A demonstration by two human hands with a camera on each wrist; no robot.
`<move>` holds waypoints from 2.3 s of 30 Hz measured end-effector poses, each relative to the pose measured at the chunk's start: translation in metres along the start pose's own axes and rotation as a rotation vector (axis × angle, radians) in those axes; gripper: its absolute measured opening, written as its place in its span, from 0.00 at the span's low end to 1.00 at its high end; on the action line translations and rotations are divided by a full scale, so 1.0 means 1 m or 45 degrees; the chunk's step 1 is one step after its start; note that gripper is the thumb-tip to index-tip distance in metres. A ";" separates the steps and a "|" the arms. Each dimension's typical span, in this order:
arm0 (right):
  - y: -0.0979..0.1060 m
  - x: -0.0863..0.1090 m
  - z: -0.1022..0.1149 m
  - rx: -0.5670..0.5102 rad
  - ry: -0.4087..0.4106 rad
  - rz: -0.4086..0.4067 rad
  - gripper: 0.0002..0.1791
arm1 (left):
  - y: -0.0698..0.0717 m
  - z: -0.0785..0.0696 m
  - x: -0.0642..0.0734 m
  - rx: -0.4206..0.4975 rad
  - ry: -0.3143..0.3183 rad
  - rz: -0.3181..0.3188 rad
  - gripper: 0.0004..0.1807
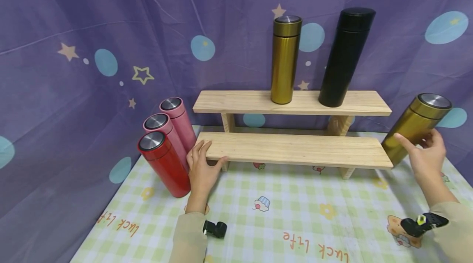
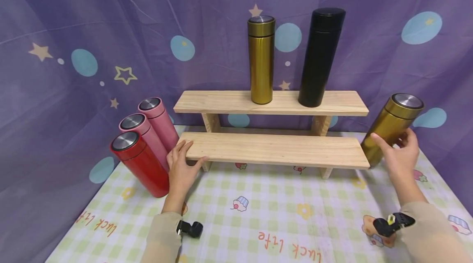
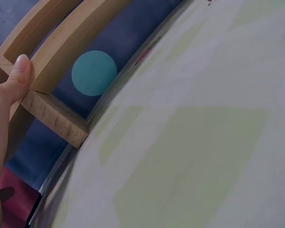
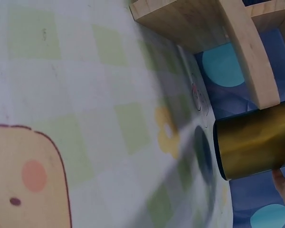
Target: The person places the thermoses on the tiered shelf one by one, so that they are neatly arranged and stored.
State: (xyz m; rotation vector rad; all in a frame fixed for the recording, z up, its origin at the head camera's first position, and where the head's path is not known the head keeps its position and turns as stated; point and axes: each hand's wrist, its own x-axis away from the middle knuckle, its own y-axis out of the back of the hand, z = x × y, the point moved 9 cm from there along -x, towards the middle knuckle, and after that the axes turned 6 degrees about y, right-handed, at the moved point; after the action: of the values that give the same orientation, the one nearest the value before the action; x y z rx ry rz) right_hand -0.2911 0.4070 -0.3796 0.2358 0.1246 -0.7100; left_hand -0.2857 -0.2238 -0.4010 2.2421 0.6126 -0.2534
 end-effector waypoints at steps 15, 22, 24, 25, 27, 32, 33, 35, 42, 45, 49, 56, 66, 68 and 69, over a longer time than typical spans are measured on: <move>0.014 0.010 0.030 -0.002 0.188 -0.054 0.32 | -0.002 0.001 0.002 -0.003 0.028 0.017 0.44; 0.017 0.016 0.047 0.055 0.215 -0.036 0.36 | 0.001 0.000 0.001 -0.008 0.021 -0.016 0.44; 0.018 0.018 0.052 0.052 0.227 -0.035 0.36 | 0.002 0.000 0.001 -0.004 0.021 -0.019 0.44; 0.018 0.018 0.054 0.048 0.234 -0.035 0.36 | 0.003 0.000 0.001 -0.001 0.022 -0.019 0.44; 0.018 0.020 0.059 0.043 0.251 -0.036 0.35 | 0.003 -0.001 0.002 0.005 0.022 -0.016 0.44; 0.018 0.025 0.071 -0.011 0.288 -0.037 0.34 | 0.003 -0.001 0.001 0.007 0.024 -0.009 0.44; 0.018 0.026 0.073 -0.018 0.292 -0.034 0.34 | 0.002 -0.001 0.001 0.008 0.023 -0.009 0.44; 0.018 0.028 0.076 -0.036 0.297 -0.030 0.34 | 0.002 -0.001 0.001 0.009 0.022 -0.008 0.43; 0.014 0.033 0.082 -0.059 0.312 -0.019 0.34 | 0.001 0.000 0.002 0.011 0.027 -0.008 0.44; 0.011 0.036 0.086 -0.078 0.330 -0.008 0.35 | 0.001 0.000 0.002 0.012 0.030 -0.006 0.44; 0.005 0.041 0.093 -0.113 0.354 0.023 0.35 | 0.002 0.000 0.002 0.006 0.030 -0.011 0.44; -0.005 0.051 0.101 -0.220 0.334 0.089 0.35 | 0.002 -0.001 0.001 0.001 0.021 -0.018 0.44; -0.020 0.065 0.112 -0.300 0.385 0.199 0.36 | 0.001 0.001 0.001 -0.003 0.025 -0.010 0.44; -0.023 0.068 0.112 -0.395 0.371 0.220 0.36 | 0.001 0.001 0.001 -0.007 0.028 -0.007 0.44; -0.025 0.069 0.113 -0.434 0.367 0.230 0.36 | 0.001 0.001 0.001 -0.010 0.031 -0.006 0.44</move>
State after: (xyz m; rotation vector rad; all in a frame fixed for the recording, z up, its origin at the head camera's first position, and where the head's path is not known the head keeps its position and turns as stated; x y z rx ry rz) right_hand -0.2517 0.3167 -0.2884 0.0204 0.4886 -0.4620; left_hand -0.2845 -0.2251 -0.4014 2.2396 0.6312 -0.2266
